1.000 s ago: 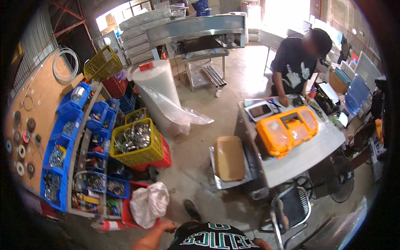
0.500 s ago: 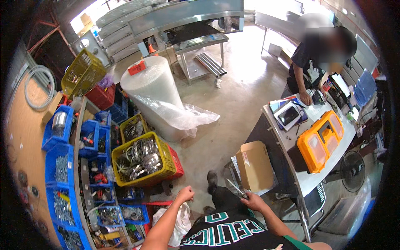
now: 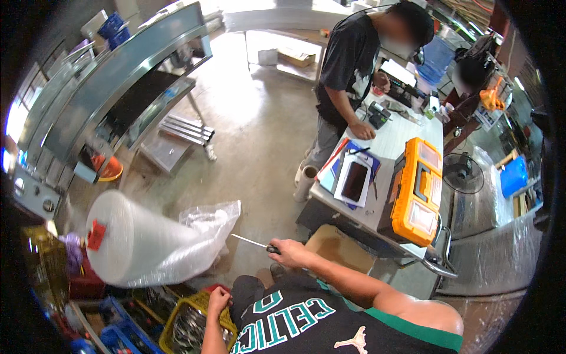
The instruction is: The person uses a screwdriver to fasten screws on the side of a stainless steel kitchen counter with built-in burners. They repeatedly tighten screws along the edge, occasionally repositioning the unit and walking around the workshop.
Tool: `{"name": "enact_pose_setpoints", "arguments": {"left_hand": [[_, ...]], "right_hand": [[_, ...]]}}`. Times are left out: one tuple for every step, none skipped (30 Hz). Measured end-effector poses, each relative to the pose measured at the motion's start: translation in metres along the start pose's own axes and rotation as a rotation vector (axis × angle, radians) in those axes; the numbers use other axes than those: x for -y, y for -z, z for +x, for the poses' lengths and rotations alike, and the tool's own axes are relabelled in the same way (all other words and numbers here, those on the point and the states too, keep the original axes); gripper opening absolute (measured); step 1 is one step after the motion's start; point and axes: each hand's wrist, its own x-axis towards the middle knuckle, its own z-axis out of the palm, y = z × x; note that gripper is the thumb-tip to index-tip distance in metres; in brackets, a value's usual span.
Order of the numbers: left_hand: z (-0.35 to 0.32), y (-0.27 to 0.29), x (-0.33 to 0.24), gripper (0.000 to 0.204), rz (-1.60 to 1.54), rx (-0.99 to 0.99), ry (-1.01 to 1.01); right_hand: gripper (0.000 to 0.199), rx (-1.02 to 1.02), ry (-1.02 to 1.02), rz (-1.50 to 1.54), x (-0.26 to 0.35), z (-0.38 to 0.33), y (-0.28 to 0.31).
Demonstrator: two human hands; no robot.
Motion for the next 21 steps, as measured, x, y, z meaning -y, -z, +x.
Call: {"name": "enact_pose_setpoints", "arguments": {"left_hand": [[0.019, 0.013, -0.012, 0.004, -0.039, -0.009, 0.065], [0.042, 0.023, -0.023, 0.004, -0.007, -0.022, 0.039], [0.064, 0.033, -0.033, 0.005, 0.006, -0.027, 0.062], [0.088, 0.043, -0.043, 0.007, 0.06, -0.014, 0.043], [0.119, 0.051, -0.054, 0.009, 0.025, 0.021, 0.004], [0.148, 0.06, -0.065, 0.011, -0.03, 0.062, -0.03], [0.174, 0.067, -0.08, 0.013, -0.074, 0.095, 0.005], [0.197, 0.079, -0.096, 0.021, -0.019, 0.122, -0.063], [0.221, 0.09, -0.115, 0.028, 0.009, 0.11, -0.088], [0.24, 0.099, -0.135, 0.027, -0.095, 0.098, -0.114], [0.26, 0.107, -0.159, 0.027, -0.194, 0.073, -0.116], [0.28, 0.114, -0.186, 0.025, -0.185, 0.117, -0.12], [0.298, 0.124, -0.21, 0.023, -0.147, 0.133, -0.079], [0.314, 0.129, -0.23, 0.022, -0.109, 0.138, -0.073], [0.327, 0.134, -0.248, 0.024, -0.065, 0.117, -0.147], [0.343, 0.14, -0.267, 0.026, -0.063, 0.174, -0.155], [0.359, 0.142, -0.285, 0.028, -0.079, 0.195, -0.158], [0.375, 0.147, -0.3, 0.029, 0.013, 0.207, -0.208], [0.391, 0.151, -0.312, 0.029, -0.04, 0.225, -0.223], [0.41, 0.153, -0.319, 0.03, -0.021, 0.237, -0.231], [0.431, 0.158, -0.322, 0.03, 0.099, 0.204, -0.247]], "right_hand": [[0.04, -0.013, -0.003, 0.032, 0.009, 0.021, 0.01], [0.041, -0.023, -0.007, 0.068, 0.017, 0.04, 0.017], [0.041, -0.031, -0.011, 0.104, 0.022, 0.059, 0.022], [0.042, -0.02, -0.052, 0.088, 0.024, 0.079, 0.026], [0.042, -0.049, -0.064, 0.087, 0.023, 0.097, 0.028], [0.043, -0.071, -0.082, 0.099, 0.024, 0.113, 0.027], [0.043, -0.093, -0.102, 0.094, 0.025, 0.13, 0.031], [0.043, -0.091, -0.127, 0.115, 0.026, 0.144, 0.036], [0.043, -0.092, -0.14, 0.118, 0.03, 0.155, 0.037], [0.043, -0.091, -0.153, 0.118, 0.033, 0.17, 0.042], [0.043, -0.073, -0.18, 0.103, 0.036, 0.186, 0.051], [0.044, -0.097, -0.159, 0.126, 0.04, 0.2, 0.059], [0.045, -0.123, -0.174, 0.178, 0.041, 0.214, 0.069], [0.046, -0.117, -0.197, 0.231, 0.041, 0.229, 0.075], [0.047, -0.148, -0.239, 0.194, 0.041, 0.247, 0.083], [0.048, -0.185, -0.26, 0.215, 0.038, 0.261, 0.093], [0.047, -0.22, -0.28, 0.265, 0.033, 0.281, 0.102], [0.043, -0.254, -0.297, 0.324, 0.028, 0.302, 0.112], [0.04, -0.28, -0.299, 0.386, 0.022, 0.322, 0.121], [0.038, -0.297, -0.273, 0.323, 0.011, 0.343, 0.132], [0.038, -0.27, -0.266, 0.2, 0.0, 0.371, 0.144]]}}
